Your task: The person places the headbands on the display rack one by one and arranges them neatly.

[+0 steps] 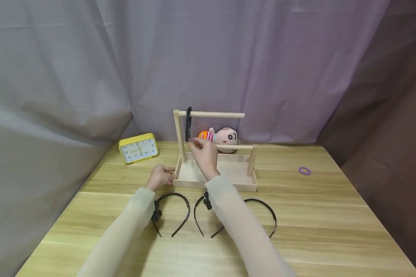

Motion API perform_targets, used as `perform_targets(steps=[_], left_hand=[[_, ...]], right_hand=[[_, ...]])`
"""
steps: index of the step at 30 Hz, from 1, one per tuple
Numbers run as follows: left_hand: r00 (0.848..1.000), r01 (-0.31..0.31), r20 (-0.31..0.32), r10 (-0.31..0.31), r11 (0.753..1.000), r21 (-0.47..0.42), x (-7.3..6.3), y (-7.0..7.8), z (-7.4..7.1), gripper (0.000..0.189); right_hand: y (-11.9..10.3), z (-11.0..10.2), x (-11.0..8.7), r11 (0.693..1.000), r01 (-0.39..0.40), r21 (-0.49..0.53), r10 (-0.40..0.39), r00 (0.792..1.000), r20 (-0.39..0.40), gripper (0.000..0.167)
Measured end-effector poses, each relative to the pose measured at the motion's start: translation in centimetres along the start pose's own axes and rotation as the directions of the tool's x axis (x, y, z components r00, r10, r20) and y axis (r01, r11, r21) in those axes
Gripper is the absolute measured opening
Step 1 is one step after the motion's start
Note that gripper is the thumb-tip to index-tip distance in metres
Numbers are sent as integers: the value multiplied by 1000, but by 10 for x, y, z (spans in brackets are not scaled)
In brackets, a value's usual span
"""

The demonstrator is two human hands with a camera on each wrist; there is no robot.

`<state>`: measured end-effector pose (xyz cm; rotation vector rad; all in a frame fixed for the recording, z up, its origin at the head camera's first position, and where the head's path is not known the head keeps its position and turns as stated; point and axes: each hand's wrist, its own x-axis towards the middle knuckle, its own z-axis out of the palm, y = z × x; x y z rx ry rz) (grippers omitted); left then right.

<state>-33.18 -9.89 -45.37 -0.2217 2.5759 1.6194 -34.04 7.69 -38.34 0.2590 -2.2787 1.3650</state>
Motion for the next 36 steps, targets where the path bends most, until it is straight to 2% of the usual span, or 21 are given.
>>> perform_targets(steps=[6,13,20,29,36], left_hand=[[1000,-5,-5,5,1000,-3,0,0,0,30],[1000,-9,-9,9,1000,-7,1,0,-1,29],[1000,-6,-5,6,1000,-4,2,1,1,27],[999,28,20,-28,999,-39,4,-2,0,30],[999,26,23,-25,999,-44,5,-1,-2,31]], right_hand=[[7,-9,-6,996,-79,-38,81,995,65,24],[16,-18,-14,990,-143,0,142,985,101,28],[23,-24,-25,990,-140,28,136,984,117,28],[26,-33,-35,991,-133,32,130,986,101,31],[24,-46,-37,988,-141,61,137,988,76,32]])
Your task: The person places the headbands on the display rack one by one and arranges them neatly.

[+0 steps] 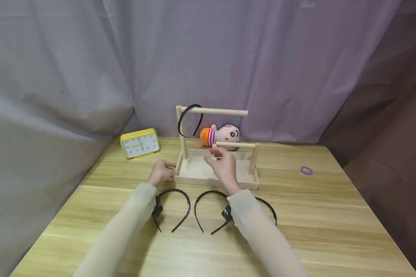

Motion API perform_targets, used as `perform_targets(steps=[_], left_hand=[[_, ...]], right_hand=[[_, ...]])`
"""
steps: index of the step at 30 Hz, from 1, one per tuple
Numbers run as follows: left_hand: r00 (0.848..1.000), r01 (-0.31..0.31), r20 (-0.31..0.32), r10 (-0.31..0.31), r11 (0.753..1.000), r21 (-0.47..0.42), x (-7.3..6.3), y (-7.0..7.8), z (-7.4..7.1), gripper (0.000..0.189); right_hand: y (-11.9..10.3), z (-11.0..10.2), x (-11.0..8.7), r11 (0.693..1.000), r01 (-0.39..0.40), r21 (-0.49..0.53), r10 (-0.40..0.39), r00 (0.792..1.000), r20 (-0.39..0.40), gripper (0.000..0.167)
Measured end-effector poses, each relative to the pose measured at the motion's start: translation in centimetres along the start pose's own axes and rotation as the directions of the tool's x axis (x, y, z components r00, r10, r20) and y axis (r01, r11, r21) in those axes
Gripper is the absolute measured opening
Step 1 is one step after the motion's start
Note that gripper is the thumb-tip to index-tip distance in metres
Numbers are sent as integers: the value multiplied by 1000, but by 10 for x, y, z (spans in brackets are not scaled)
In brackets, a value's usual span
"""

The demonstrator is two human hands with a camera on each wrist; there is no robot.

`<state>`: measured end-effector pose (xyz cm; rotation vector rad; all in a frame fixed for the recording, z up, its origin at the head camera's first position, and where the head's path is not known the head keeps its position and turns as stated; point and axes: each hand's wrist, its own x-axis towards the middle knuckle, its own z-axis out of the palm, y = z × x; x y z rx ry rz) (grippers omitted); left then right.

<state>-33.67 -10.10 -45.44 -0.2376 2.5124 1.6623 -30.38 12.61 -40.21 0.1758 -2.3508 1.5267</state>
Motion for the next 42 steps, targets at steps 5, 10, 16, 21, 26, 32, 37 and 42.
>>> perform_targets(steps=[5,10,16,21,26,32,37,42], left_hand=[[1000,-9,-10,9,1000,3,1,0,2,31],[1000,-13,-14,13,1000,19,-2,1,2,32],[1000,-2,-5,2,1000,7,-3,1,0,33],[1000,0,0,0,1000,-9,-4,3,-1,32],[1000,8,6,-8,1000,-2,-4,4,-1,33],[1000,4,3,-4,1000,15,-4,5,0,35],[1000,-2,6,2,1000,18,-4,4,0,35],[1000,-3,1,3,1000,7,-5,5,1,34]], right_hand=[[0,-7,-5,1000,-1,20,2,1000,-9,29],[-2,-11,-13,1000,-5,25,5,1000,-1,32],[-9,-13,-24,998,-27,55,27,1000,12,32],[-14,-17,-34,998,-44,48,42,998,40,29],[-19,-23,-45,997,-65,30,63,996,60,29],[-21,-32,-55,997,-81,2,80,992,96,30],[-13,-41,-59,995,-104,3,103,989,104,30],[-6,-53,-63,991,-134,-28,137,985,107,32]])
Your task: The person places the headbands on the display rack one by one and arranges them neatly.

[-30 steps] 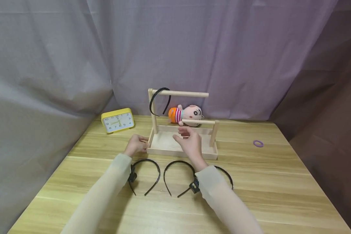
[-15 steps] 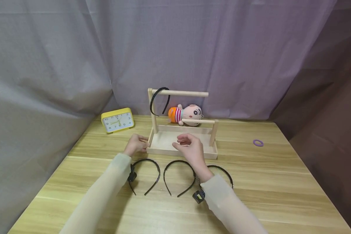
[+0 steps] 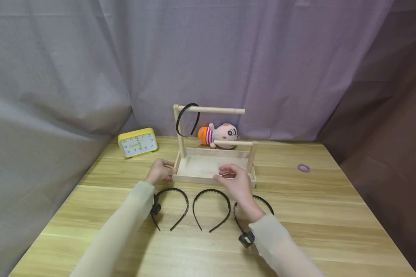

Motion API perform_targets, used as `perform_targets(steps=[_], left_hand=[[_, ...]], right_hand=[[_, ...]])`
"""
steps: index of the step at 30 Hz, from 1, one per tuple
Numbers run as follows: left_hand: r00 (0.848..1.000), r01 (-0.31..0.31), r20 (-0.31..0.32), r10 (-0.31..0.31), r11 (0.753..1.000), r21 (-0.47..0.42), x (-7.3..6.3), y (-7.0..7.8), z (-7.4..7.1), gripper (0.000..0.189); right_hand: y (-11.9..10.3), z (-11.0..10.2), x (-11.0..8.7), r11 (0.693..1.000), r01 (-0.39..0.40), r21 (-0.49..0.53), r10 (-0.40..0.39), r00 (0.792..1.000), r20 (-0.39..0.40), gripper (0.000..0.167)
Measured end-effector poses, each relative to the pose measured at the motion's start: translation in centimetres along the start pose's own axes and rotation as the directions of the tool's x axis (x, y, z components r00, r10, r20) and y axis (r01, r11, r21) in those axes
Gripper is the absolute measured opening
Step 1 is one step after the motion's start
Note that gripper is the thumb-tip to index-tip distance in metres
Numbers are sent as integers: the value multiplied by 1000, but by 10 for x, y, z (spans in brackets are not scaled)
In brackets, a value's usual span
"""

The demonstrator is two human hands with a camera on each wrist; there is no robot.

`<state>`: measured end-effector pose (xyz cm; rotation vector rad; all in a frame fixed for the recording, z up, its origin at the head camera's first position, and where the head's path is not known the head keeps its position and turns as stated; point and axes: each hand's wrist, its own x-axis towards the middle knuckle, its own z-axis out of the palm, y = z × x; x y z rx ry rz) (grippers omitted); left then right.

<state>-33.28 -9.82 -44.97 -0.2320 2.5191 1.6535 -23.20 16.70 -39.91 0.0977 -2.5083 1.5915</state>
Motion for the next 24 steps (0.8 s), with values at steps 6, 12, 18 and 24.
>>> perform_targets(steps=[6,12,18,24], left_hand=[[1000,13,-4,-13,1000,3,0,0,0,33],[999,34,-1,-34,999,3,0,1,-1,33],[999,37,-1,-37,999,-3,1,0,-1,33],[1000,23,-2,-23,1000,-9,1,-1,-1,33]], right_hand=[[7,-11,-7,999,-35,-32,36,999,28,36],[13,-23,-14,999,-29,-41,31,998,49,38],[22,-34,-20,999,-13,-49,17,997,80,41],[29,-44,-26,995,-5,-96,17,993,119,43]])
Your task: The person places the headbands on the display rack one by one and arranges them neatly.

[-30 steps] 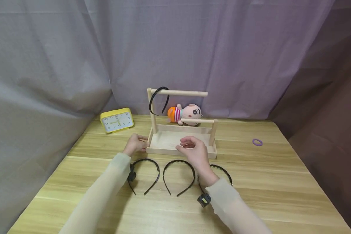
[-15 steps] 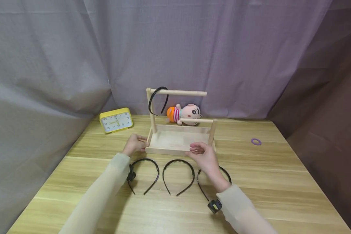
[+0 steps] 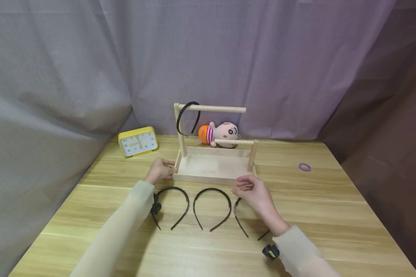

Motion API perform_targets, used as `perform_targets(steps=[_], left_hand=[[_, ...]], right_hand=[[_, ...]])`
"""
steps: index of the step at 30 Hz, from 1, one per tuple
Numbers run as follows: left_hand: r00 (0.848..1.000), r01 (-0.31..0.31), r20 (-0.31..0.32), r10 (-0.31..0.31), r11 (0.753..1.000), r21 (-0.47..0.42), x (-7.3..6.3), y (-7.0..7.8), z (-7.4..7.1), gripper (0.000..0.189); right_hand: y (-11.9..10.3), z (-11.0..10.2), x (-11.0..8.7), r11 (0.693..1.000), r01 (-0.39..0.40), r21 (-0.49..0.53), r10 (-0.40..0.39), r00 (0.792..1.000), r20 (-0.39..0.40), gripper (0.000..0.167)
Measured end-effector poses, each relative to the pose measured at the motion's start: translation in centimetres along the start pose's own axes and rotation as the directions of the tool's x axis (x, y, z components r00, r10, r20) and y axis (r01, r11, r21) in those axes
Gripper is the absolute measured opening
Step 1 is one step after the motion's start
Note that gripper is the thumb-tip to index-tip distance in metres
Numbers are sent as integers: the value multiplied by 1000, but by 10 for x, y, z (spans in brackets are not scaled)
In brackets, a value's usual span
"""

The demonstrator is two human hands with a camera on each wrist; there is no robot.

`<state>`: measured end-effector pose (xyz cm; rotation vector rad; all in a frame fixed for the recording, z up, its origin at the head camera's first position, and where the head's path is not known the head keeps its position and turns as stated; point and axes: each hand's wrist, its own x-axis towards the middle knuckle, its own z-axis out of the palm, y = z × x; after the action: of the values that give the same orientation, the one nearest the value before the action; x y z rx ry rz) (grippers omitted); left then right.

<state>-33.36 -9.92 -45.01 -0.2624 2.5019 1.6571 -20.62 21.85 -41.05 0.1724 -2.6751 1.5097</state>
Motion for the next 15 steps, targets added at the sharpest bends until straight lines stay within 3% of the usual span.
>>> perform_targets(steps=[9,15], left_hand=[[1000,2,1,-2,1000,-3,1,1,-2,32],[1000,2,10,-2,1000,-19,1,0,-2,33]], right_hand=[[6,-8,-11,984,41,-172,-40,999,10,40],[8,-15,-22,976,42,-216,-40,999,13,41]])
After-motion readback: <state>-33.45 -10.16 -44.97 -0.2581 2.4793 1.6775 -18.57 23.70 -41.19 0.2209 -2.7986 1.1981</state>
